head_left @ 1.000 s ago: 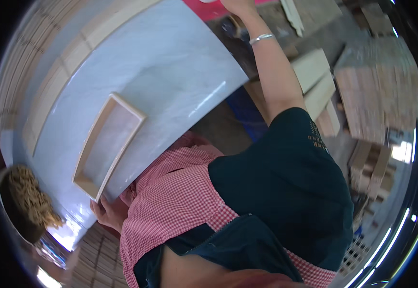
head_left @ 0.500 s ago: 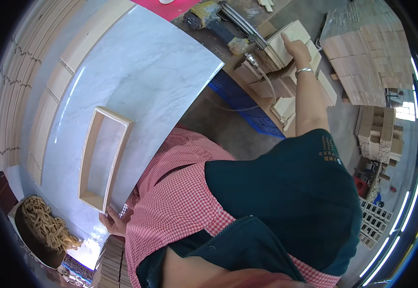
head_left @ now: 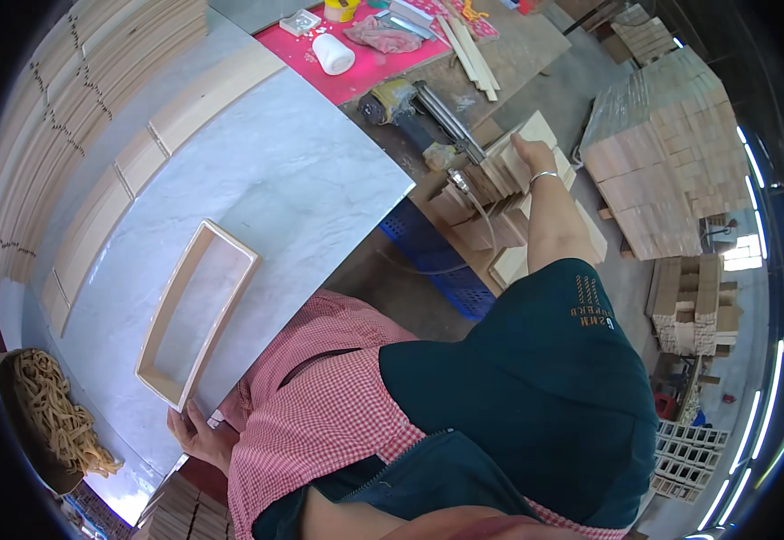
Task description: Assemble wooden trays by applying glue to the joints and securing them with a pneumatic nail gun.
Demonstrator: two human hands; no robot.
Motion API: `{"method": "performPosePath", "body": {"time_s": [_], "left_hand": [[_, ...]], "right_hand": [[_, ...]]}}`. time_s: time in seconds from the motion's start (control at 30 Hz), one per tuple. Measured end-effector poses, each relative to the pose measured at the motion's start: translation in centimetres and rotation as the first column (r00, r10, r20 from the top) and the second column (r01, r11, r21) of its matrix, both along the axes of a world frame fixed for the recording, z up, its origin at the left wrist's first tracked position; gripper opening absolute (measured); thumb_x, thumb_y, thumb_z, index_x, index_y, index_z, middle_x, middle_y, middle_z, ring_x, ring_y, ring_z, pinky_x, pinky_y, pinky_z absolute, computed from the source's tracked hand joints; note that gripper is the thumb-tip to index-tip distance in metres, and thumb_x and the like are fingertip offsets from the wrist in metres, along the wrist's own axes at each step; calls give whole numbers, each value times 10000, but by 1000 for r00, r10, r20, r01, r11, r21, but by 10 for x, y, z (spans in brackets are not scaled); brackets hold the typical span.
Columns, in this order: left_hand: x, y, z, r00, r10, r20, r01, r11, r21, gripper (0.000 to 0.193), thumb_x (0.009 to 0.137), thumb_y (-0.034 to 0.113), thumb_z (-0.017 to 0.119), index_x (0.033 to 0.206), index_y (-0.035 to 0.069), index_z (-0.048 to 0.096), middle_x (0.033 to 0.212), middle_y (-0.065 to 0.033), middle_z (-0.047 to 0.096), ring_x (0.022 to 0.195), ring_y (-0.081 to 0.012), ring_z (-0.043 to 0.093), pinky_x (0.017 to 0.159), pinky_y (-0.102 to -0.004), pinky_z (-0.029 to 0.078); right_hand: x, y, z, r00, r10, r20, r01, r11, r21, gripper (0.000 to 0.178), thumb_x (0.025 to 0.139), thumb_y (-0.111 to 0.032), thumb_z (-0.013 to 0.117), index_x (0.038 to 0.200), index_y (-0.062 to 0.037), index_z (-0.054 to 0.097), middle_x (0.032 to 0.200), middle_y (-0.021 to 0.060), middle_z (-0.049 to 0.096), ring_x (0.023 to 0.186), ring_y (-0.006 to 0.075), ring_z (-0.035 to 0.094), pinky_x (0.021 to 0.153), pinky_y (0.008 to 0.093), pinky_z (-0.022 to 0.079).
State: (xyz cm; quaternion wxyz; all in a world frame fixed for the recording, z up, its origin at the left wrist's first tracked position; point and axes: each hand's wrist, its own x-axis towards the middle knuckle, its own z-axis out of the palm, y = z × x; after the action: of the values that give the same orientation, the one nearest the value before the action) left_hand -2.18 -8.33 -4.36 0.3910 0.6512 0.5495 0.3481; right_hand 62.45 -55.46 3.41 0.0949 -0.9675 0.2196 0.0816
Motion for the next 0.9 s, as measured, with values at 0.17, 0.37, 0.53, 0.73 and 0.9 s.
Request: {"method": "performPosePath", "body": {"time_s": [0.17,0.37,0.53,0.73,0.9], "left_hand": [[5,-1,7,999,-16,-49,16,1000,-2,374,1003,201,671,1318,3,628,1285,-87,612,1137,-262,620,1003,-366,509],[2,35,3,971,-109,-212,122,991,50,425,967,200,700,1332,-4,629,1280,-125,629,1116,-260,620,954,-352,520],[33,42,9,995,-41,87,42,999,-7,378,909,136,733,1254,-9,680,1149,-140,672,927,-209,634,815,-297,526],[29,27,35,995,-39,-88,46,996,77,385,861,220,787,1189,26,732,1184,-120,670,1015,-253,610,907,-335,514],[20,15,45,991,26,-132,-15,996,86,329,879,230,787,1155,56,751,1167,-91,672,1016,-226,622,900,-325,532]], "right_hand": [[-10,-9,10,989,0,145,-8,999,52,758,804,-605,654,1196,42,705,1180,231,714,1095,383,687,939,422,534],[-15,98,45,806,247,537,-360,926,115,803,762,-569,772,1253,52,638,1138,256,700,1032,363,691,900,400,542],[-93,262,75,191,766,614,-981,132,140,736,748,-202,855,1393,-16,553,1371,162,608,1218,290,598,1060,380,469],[-240,397,76,-451,756,474,-813,-567,130,780,676,-169,813,1401,-27,561,1430,124,585,1283,295,559,1113,382,445],[-279,440,70,-648,650,397,-689,-723,60,784,666,-150,795,1407,-46,564,1465,103,562,1313,302,533,1134,383,432]]}}
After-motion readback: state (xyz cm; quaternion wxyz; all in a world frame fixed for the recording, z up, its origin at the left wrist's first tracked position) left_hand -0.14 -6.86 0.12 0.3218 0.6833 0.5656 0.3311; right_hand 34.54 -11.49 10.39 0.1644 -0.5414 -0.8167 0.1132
